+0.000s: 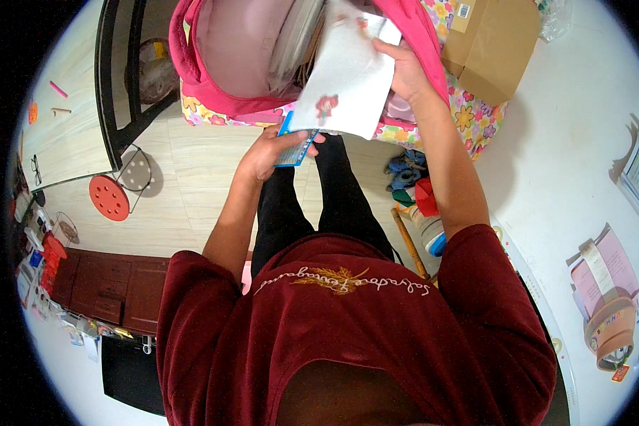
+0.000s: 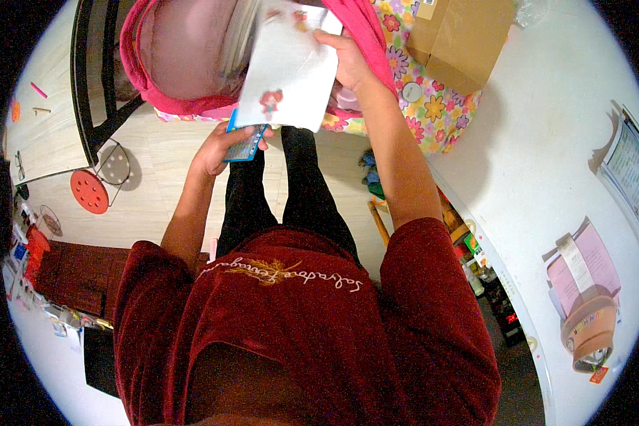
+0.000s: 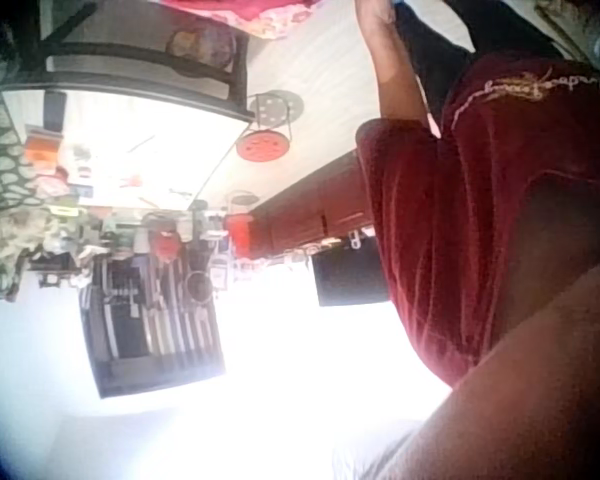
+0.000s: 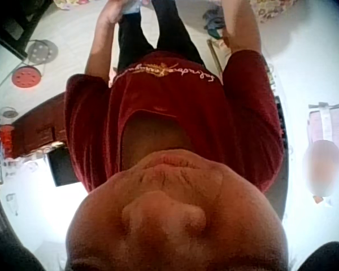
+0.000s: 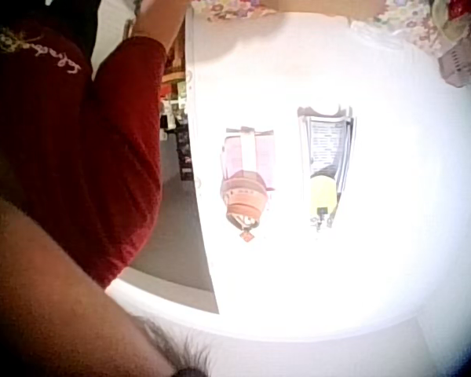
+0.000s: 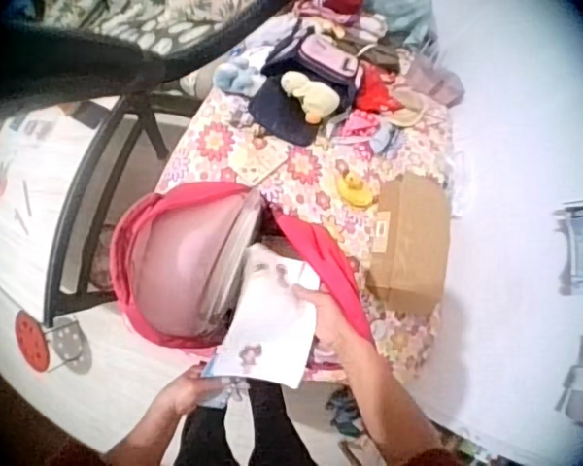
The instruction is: The person removes a sticker sheet, a blue card, and a lid from a pink backpack and places them on a desk, then returns to the backpack to retrieve a pink pencil case, fills it with pencils at the desk, and sets it down.
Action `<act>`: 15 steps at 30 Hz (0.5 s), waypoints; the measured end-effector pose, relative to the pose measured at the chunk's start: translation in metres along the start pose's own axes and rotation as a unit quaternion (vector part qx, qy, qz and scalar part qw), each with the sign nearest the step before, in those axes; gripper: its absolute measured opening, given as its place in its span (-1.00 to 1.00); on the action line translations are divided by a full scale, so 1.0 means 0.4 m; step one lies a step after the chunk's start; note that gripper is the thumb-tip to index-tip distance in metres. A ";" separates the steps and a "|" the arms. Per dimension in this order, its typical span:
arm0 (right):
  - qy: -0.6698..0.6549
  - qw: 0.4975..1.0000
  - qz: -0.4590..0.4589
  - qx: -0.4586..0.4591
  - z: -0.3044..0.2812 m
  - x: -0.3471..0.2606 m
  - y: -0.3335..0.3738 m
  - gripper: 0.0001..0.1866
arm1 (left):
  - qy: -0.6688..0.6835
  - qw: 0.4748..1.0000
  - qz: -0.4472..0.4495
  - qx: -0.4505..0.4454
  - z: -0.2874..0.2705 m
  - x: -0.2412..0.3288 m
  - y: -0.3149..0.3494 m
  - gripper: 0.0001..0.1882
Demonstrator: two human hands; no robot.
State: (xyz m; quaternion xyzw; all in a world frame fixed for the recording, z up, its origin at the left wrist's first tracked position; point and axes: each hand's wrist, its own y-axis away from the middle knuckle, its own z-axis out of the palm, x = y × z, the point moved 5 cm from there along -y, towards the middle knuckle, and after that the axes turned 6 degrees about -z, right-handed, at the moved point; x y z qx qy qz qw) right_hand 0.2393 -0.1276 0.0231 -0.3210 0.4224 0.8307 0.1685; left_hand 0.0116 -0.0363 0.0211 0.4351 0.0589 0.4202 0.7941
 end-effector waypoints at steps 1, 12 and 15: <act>-0.059 0.998 0.013 -0.013 -0.018 0.007 -0.007 -0.65 | 0.007 1.000 0.010 -0.011 0.006 0.005 0.006 -0.68; -0.370 0.833 0.175 -0.372 0.033 -0.043 0.026 -0.62 | 0.014 0.999 0.032 0.019 -0.002 -0.016 0.033 -0.67; -0.337 0.863 0.162 -0.339 0.018 -0.032 0.018 -0.60 | 0.017 0.999 0.045 0.021 0.012 -0.002 0.030 -0.68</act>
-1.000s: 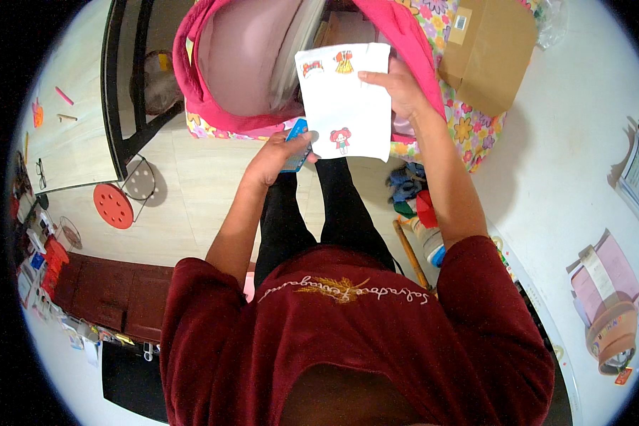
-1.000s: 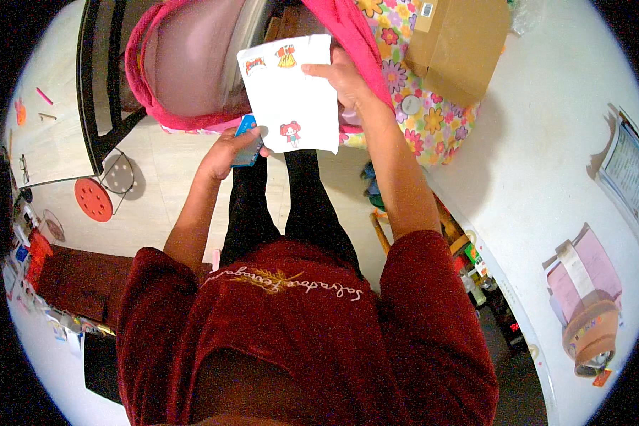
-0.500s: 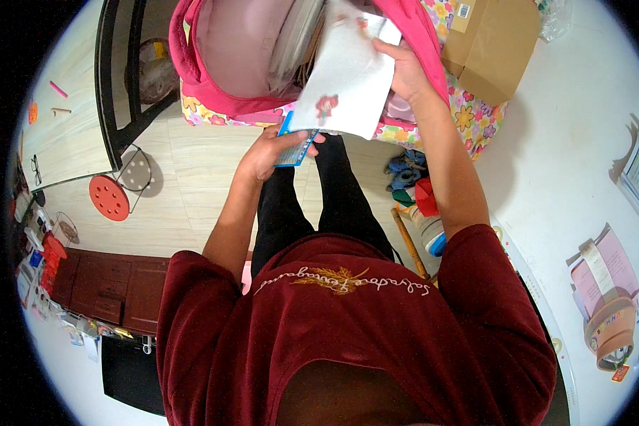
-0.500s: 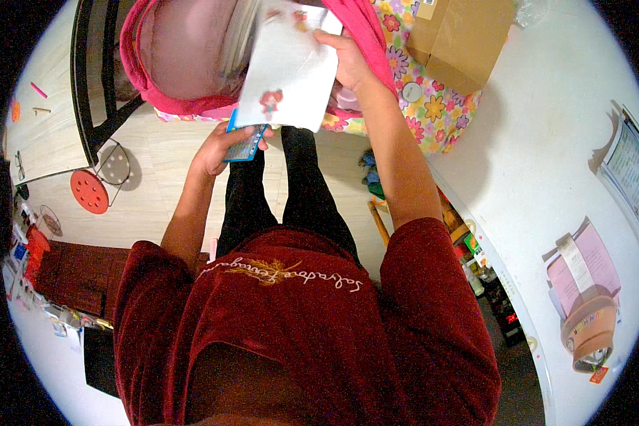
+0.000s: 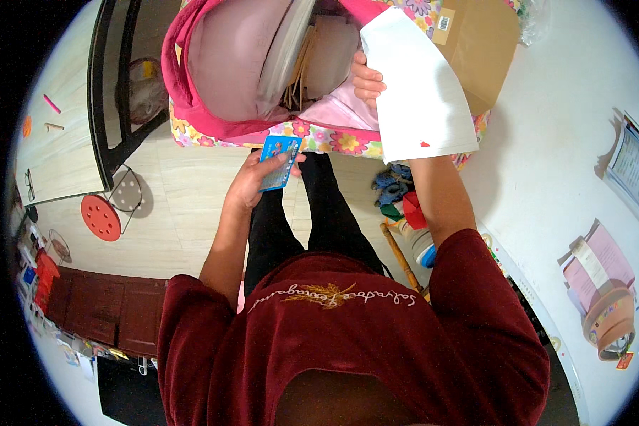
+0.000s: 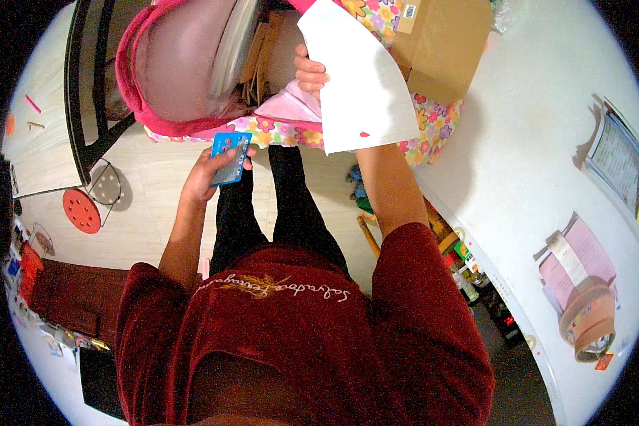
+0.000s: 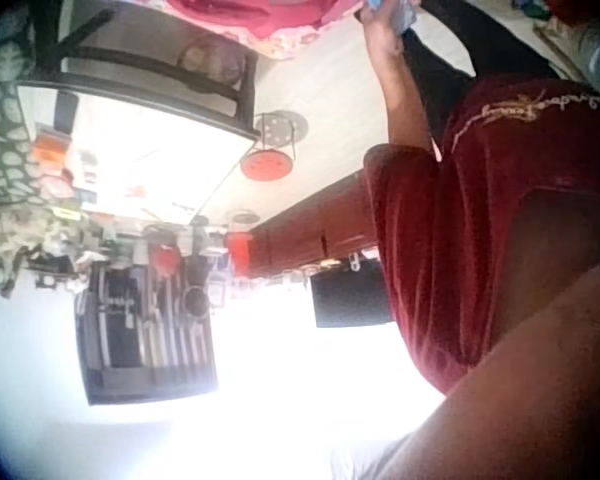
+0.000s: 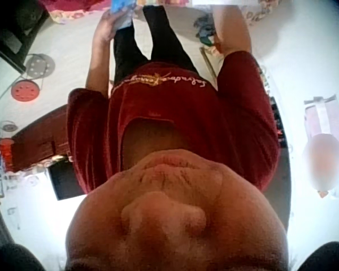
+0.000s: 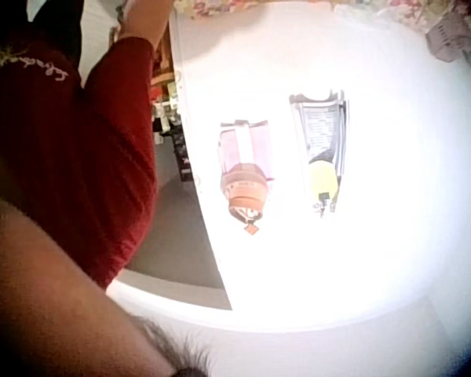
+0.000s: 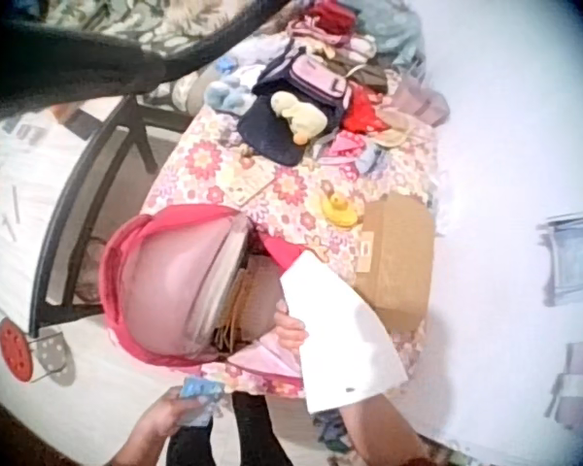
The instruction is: The person removes a sticker sheet, a blue card, and a lid from a pink backpack and places them on a desk, then returns to the backpack to retrieve a pink pencil case, fills it with pencils at the desk, and sets it down.
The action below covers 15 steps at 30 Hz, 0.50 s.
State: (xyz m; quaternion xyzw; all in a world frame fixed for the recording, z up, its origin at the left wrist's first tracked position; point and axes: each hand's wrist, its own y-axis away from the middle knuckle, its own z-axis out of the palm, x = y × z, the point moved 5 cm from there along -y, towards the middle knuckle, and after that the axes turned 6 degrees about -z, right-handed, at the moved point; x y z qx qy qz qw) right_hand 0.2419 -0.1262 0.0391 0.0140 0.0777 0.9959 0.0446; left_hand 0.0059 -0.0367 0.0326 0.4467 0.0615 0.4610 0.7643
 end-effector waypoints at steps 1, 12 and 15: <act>-0.002 1.000 -0.001 0.002 -0.003 0.002 -0.001 -0.60 | 0.002 1.000 0.004 0.000 0.004 0.005 -0.001 -0.67; 0.030 1.000 0.006 -0.002 -0.002 -0.004 -0.009 -0.51 | 0.015 0.999 0.017 0.027 0.017 0.031 -0.027 -0.61; 0.026 0.997 0.045 0.049 -0.092 0.000 0.009 -0.49 | 0.012 0.999 0.027 0.029 0.045 0.053 -0.024 -0.58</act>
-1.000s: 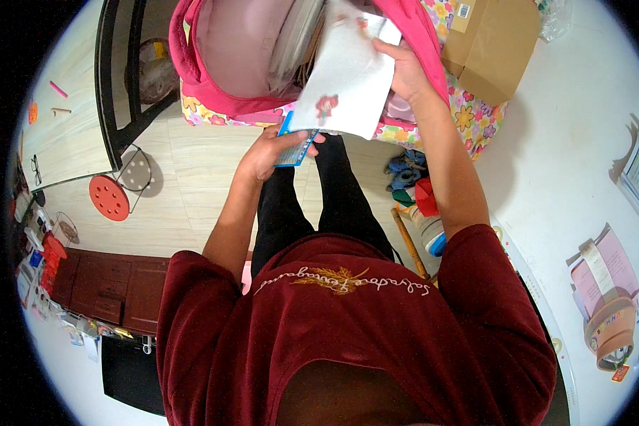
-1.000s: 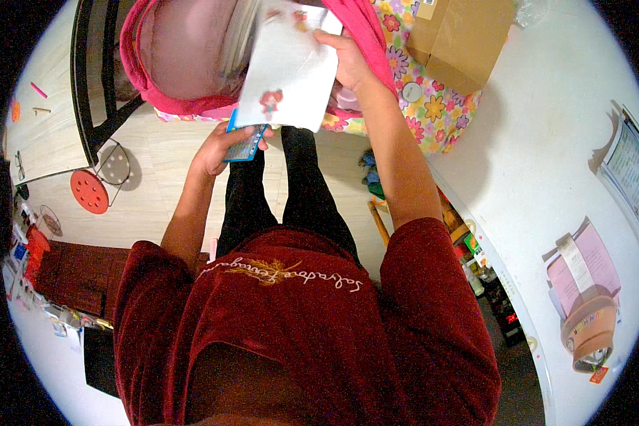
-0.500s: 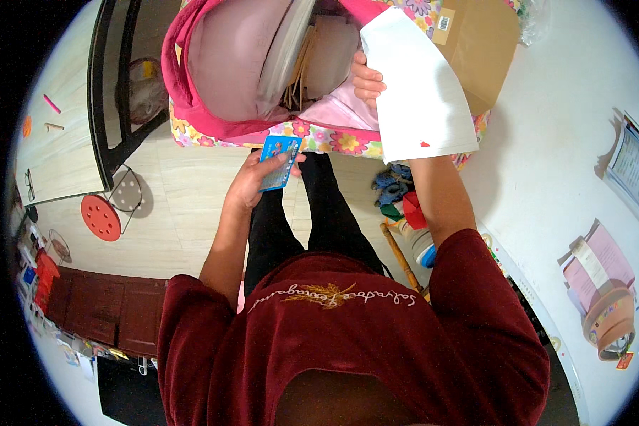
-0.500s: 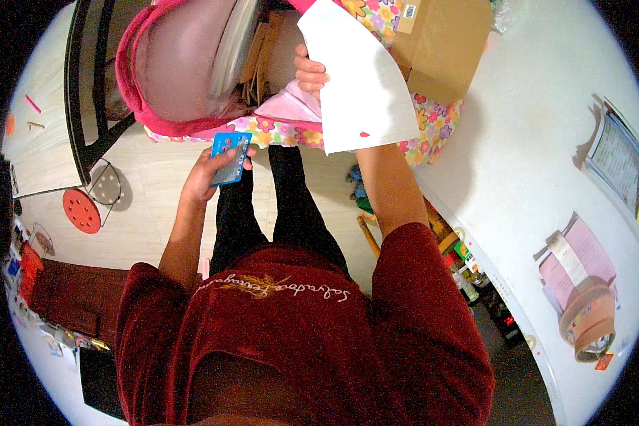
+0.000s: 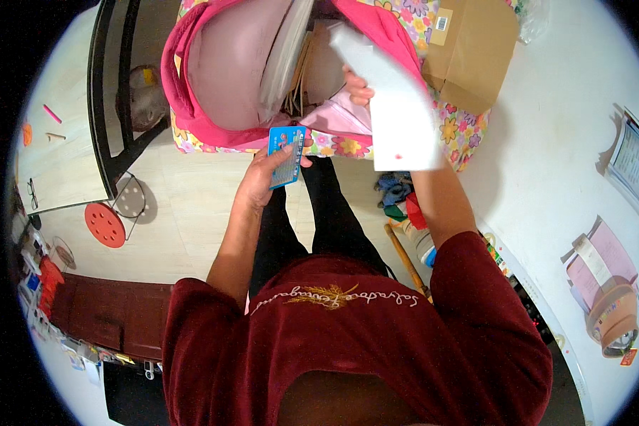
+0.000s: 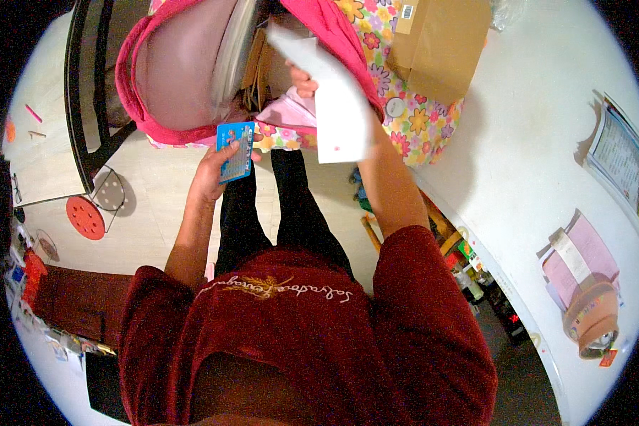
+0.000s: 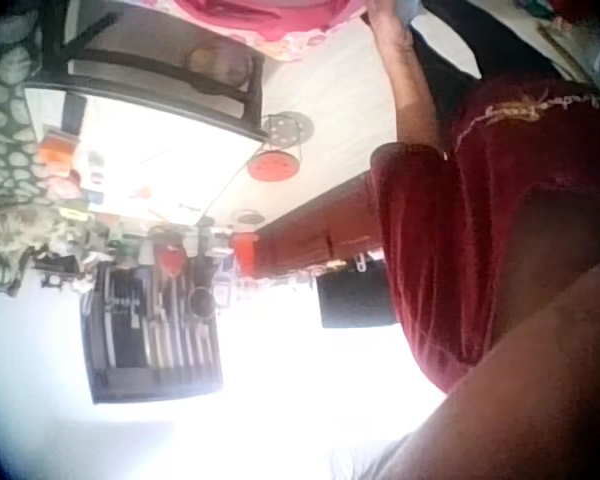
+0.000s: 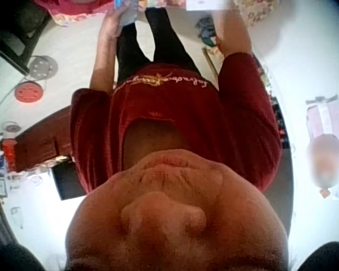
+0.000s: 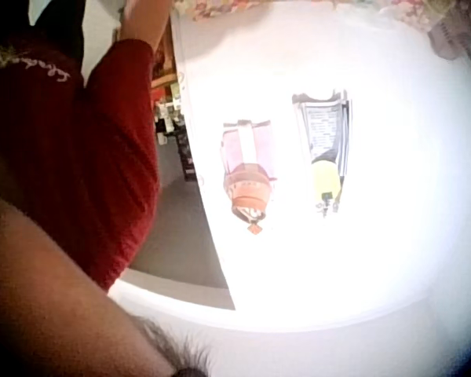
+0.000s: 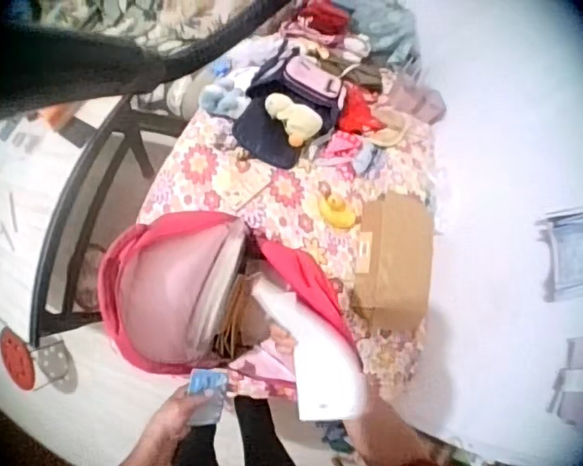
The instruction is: The person removes a sticker sheet, a blue card, and a lid from a pink backpack and places them on a desk, then returns to the backpack to retrieve a pink pencil case, fills it with pencils at the desk, and sets it down.
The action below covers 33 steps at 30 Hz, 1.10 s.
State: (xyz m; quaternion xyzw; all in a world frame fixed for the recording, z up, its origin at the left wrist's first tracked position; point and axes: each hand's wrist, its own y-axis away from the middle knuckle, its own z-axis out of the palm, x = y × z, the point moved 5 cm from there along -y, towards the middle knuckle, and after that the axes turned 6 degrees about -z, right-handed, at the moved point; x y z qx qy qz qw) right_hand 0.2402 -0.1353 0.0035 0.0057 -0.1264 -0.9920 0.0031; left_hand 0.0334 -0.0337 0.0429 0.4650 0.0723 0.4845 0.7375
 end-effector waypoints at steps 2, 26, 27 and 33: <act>0.494 0.786 -0.073 0.365 0.011 0.014 0.005 -0.59 | 0.015 1.000 -0.020 0.010 -0.010 0.002 0.003 -0.58; 0.481 0.771 -0.111 0.403 0.088 0.083 0.077 -0.64 | 0.009 0.996 -0.013 0.088 -0.013 -0.041 -0.058 -0.69; 0.503 0.756 -0.120 0.402 0.082 0.082 0.079 -0.66 | 0.021 0.996 -0.013 0.084 -0.013 -0.045 -0.062 -0.70; 0.534 0.723 -0.177 0.400 0.060 0.080 0.088 -0.68 | 0.030 0.996 -0.010 0.079 -0.029 -0.049 -0.063 -0.74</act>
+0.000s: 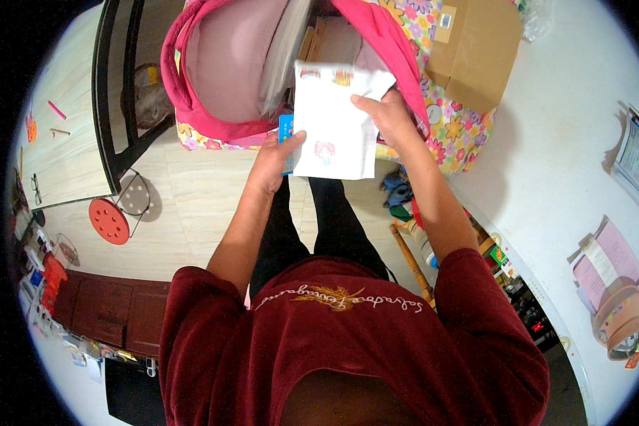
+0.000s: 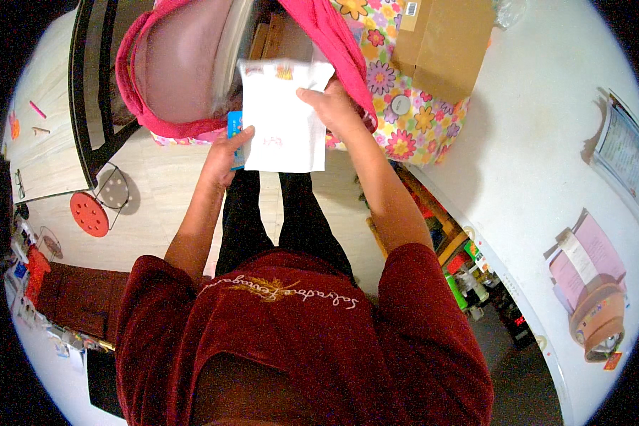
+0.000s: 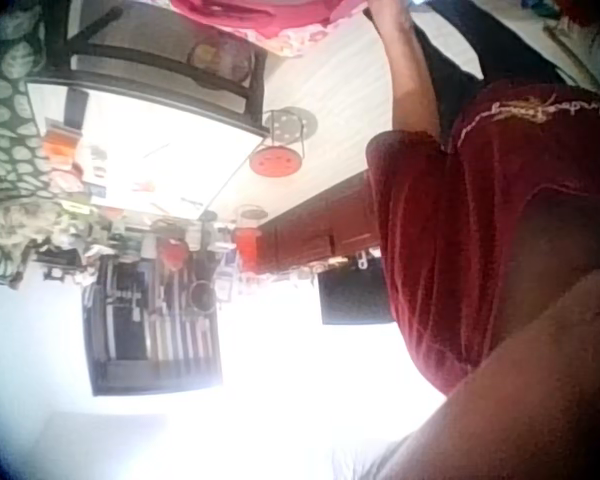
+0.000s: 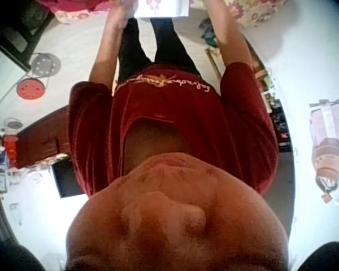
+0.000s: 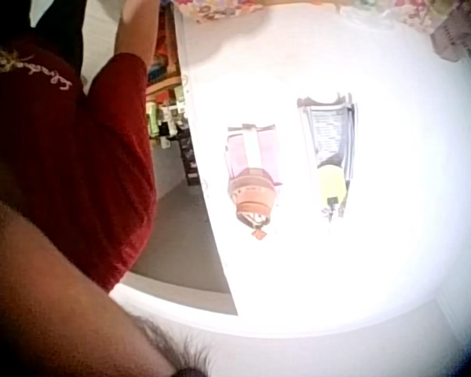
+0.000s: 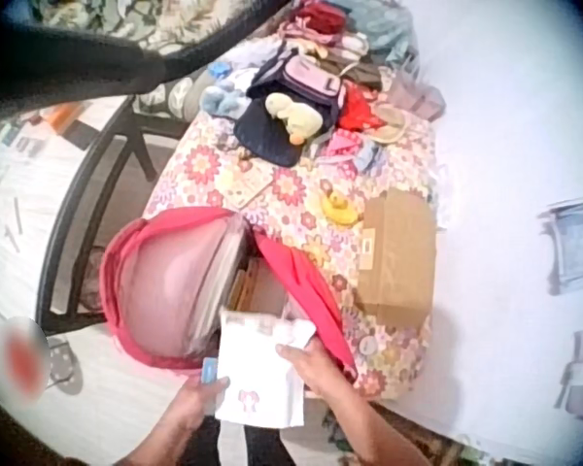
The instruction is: The person removes a sticker sheet, a blue card, and a lid from a pink backpack and places them on a desk, then returns to the backpack to retrieve a pink pencil case, fills it with pencils at the desk, and sets it down.
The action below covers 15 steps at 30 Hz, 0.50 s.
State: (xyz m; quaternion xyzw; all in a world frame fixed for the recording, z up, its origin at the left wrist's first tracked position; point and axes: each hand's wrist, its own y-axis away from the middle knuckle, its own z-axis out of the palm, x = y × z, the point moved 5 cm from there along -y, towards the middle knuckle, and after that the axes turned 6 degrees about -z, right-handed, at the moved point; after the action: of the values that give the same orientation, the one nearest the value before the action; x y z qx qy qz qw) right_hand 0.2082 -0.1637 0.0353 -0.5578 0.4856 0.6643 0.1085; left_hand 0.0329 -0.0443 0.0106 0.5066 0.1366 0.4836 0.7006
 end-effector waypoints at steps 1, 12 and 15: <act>-0.021 0.999 0.007 0.023 0.003 -0.022 0.008 -0.67 | -0.001 1.000 0.000 -0.004 -0.003 -0.001 0.000 -0.72; 0.409 0.901 -0.081 0.123 -0.028 -0.090 0.038 -0.74 | -0.085 0.996 -0.002 0.026 -0.027 -0.027 0.014 -0.70; 0.417 0.899 -0.070 0.111 -0.027 -0.085 0.032 -0.72 | -0.098 0.993 0.043 0.056 -0.019 -0.003 0.090 -0.64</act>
State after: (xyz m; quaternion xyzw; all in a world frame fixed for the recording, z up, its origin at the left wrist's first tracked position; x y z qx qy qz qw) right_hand 0.2184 -0.1650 0.0716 -0.8006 0.5165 0.3037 0.0033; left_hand 0.0075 -0.0402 0.0372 0.5956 0.0721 0.4531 0.6593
